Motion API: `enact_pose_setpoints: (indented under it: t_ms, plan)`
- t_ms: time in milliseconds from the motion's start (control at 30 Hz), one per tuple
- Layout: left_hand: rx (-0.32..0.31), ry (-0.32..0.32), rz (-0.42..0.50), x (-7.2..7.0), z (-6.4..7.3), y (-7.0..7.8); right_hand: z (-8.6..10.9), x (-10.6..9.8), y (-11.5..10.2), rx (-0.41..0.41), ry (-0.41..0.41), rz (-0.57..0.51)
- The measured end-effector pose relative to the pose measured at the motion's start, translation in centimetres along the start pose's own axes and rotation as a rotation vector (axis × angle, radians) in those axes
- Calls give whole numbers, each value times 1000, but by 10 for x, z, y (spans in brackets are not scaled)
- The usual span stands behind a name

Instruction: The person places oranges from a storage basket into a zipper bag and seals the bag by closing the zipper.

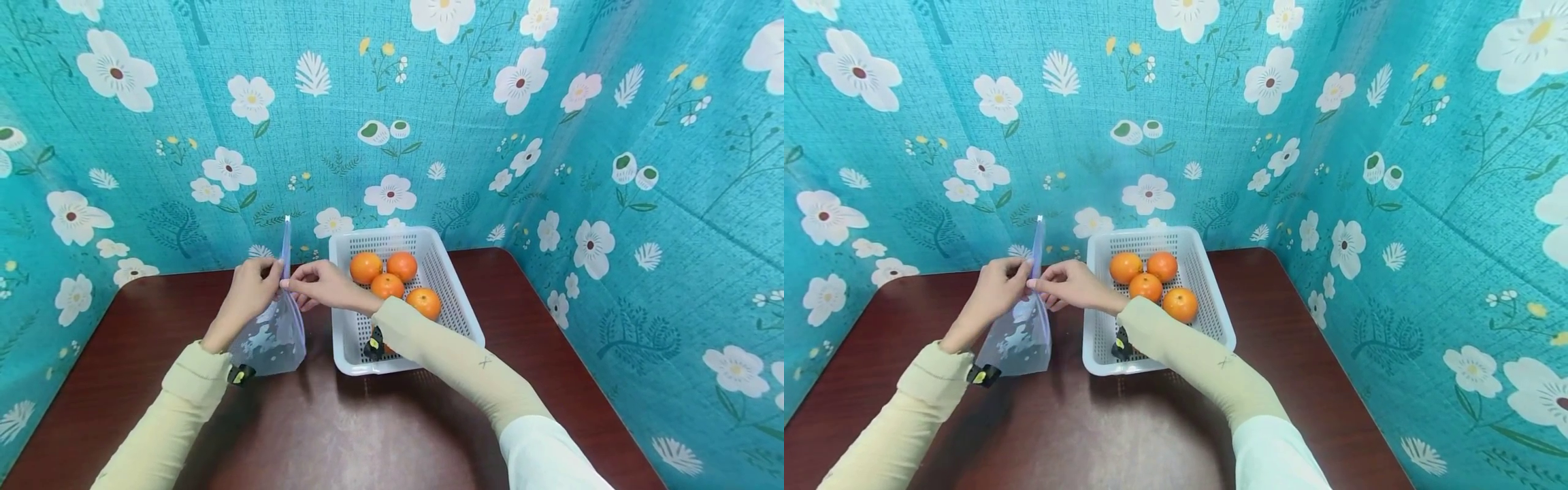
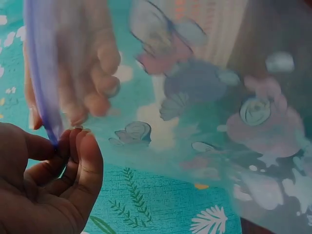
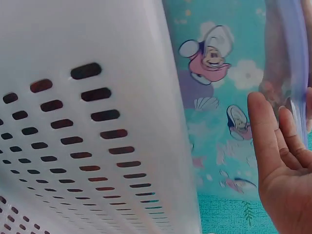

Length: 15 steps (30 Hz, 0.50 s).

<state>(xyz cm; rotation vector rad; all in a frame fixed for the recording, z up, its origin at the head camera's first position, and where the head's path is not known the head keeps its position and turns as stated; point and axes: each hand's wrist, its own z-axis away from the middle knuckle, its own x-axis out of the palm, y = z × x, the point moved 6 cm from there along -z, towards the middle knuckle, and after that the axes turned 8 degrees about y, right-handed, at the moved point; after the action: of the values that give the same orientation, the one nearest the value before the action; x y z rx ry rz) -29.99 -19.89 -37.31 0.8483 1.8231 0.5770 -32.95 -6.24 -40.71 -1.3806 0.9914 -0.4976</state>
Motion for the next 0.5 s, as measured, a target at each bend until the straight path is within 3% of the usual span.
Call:
enact_pose_setpoints:
  t_ms: [167, 500]
  plan:
    - [-21, 1, 42, 1, 1, -4, -2, 0, 5, 51, -11, -80]
    - [-33, -20, 53, 2, 2, 0, -5, -11, 7, 45, 41, -29]
